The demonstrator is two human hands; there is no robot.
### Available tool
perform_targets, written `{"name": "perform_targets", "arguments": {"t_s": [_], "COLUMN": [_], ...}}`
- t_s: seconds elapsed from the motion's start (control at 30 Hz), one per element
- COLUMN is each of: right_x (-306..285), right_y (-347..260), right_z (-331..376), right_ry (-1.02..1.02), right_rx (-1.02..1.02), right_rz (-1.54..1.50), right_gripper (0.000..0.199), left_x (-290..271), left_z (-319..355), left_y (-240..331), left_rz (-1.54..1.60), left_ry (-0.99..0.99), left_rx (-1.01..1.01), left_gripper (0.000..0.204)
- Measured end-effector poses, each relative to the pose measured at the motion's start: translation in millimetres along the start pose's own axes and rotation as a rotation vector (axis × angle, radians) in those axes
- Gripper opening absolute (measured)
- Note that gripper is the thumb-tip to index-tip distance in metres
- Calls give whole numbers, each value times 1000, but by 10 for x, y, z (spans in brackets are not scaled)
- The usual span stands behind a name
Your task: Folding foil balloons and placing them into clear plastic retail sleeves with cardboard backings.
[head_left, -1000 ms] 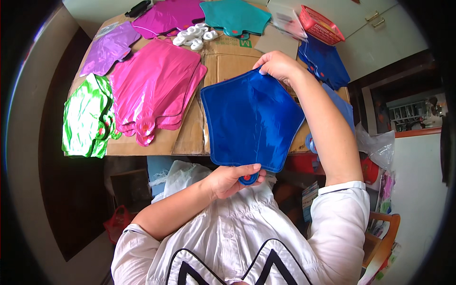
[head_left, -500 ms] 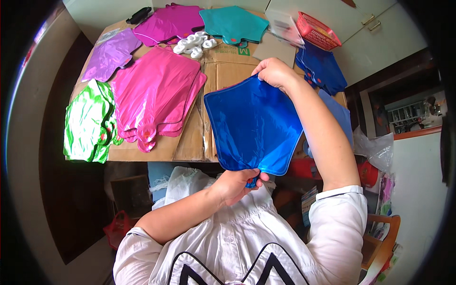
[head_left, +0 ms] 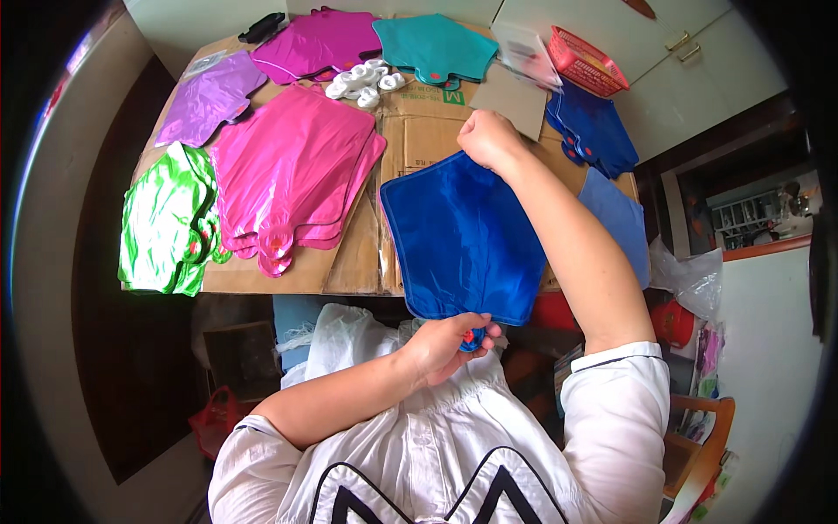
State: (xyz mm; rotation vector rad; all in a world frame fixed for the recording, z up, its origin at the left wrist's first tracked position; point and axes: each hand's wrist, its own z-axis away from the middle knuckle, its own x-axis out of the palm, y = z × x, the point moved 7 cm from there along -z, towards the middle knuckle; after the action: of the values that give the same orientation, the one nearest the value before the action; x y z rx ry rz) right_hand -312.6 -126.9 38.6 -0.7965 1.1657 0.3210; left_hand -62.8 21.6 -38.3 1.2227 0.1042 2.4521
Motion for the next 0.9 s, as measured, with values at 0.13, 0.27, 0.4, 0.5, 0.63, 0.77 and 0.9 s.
{"name": "perform_targets", "arguments": {"t_s": [0.13,0.27,0.4,0.5,0.63,0.77,0.9], "right_x": [-70,-69,4,-67,-140,-180,-180], "right_y": [53,58,169,146,250,163,48], "right_z": [23,9,-133,-4,37,45,20], "right_ry": [179,142,-125,-357,-372,-290,-275], "right_rx": [-10,-43,2,63,19,-37,-87], "right_rz": [-66,-119,-269,-412,-399,-284,-300], "right_gripper": [24,20,21,24,26,27,29], "left_x": [-37,-33,-37,-68,-68,-48,-55], "left_z": [-15,-11,-44,-60,-53,-37,-50], "left_y": [17,47,48,66,84,127,130], "left_rz": [-13,-25,-45,-60,-45,-10,1], "left_ry": [0,4,-15,-37,-77,-99,-64], "left_rx": [5,24,34,31,16,13,11], "left_gripper": [15,13,12,12,13,16,17]}}
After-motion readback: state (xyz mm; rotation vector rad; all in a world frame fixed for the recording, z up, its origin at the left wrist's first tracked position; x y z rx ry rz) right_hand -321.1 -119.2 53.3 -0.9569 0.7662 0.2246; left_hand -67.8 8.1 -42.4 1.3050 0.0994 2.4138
